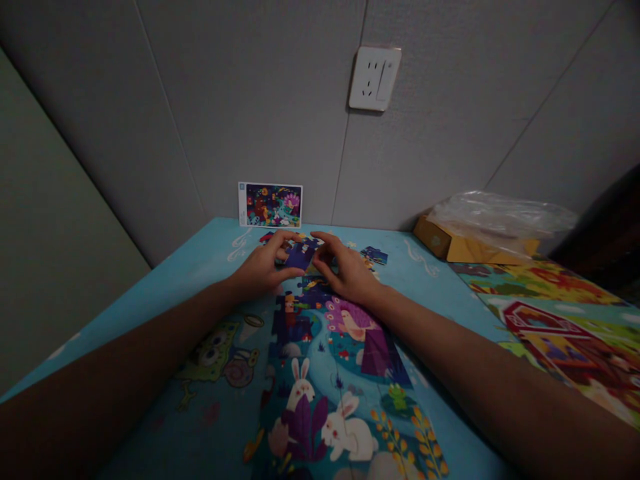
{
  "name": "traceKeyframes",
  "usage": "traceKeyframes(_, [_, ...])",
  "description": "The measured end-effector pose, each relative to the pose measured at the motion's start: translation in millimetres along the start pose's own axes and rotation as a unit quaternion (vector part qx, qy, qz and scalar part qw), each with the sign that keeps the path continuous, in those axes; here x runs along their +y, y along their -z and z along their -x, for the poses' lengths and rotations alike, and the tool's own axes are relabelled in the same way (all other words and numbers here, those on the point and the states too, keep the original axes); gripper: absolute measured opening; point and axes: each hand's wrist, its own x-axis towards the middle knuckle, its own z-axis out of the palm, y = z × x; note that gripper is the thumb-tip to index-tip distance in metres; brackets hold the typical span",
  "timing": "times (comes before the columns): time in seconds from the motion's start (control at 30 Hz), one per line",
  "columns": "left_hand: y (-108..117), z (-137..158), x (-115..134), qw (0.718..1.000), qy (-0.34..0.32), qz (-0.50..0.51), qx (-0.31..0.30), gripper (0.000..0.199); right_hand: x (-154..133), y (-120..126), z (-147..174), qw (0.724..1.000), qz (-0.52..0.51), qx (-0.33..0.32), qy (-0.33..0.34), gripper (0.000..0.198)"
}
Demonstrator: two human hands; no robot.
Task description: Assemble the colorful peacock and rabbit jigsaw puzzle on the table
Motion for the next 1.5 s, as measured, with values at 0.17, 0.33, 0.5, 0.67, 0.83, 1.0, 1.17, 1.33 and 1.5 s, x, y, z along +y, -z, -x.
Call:
traceKeyframes(0.17, [1, 0, 4, 0.999, 0.011, 0.014, 0.031, 0.058, 2, -1, -1, 1.0, 0.008, -0.002, -0.001, 0.045])
traceKeyframes(0.33, [1, -1, 5, 0.999, 0.02, -0.013, 0.045, 0.057, 8, -1, 0, 1.0, -0.009, -0.012, -0.009, 0.068])
traceKeyframes(0.5, [0, -2, 4, 0.998, 0.018, -0.006, 0.052, 0.057, 10, -1, 1, 1.0, 0.013, 0.003, -0.003, 0.083])
traceKeyframes(0.67, [1, -2, 6, 0.999, 0.016, -0.002, 0.051, 0.053, 10, -2, 0, 1.0, 0.012, 0.022, 0.018, 0.077])
traceKeyframes(0.83, [2, -1, 5, 0.998, 0.019, -0.004, 0.051, 0.047, 12, -1, 1, 0.999, 0.009, 0.033, 0.004, 0.075])
traceKeyframes(1.0, [1, 0, 4, 0.998, 0.016, -0.018, 0.05, 0.047, 13, 0, 2, 0.998, 0.023, 0.058, -0.018, 0.075])
traceKeyframes(1.17, [3, 0, 4, 0.998, 0.008, -0.015, 0.063, 0.045, 14, 3, 1, 0.987, 0.071, 0.128, -0.058, 0.061])
traceKeyframes(1.33, [6, -2, 1, 0.991, 0.047, 0.014, 0.128, 0.043, 17, 4, 2, 0.98, 0.091, 0.15, -0.093, 0.058])
traceKeyframes(1.5, [9, -2, 5, 0.992, 0.008, -0.057, 0.112, 0.03, 15, 3, 2, 0.982, 0.093, 0.139, -0.087, 0.057])
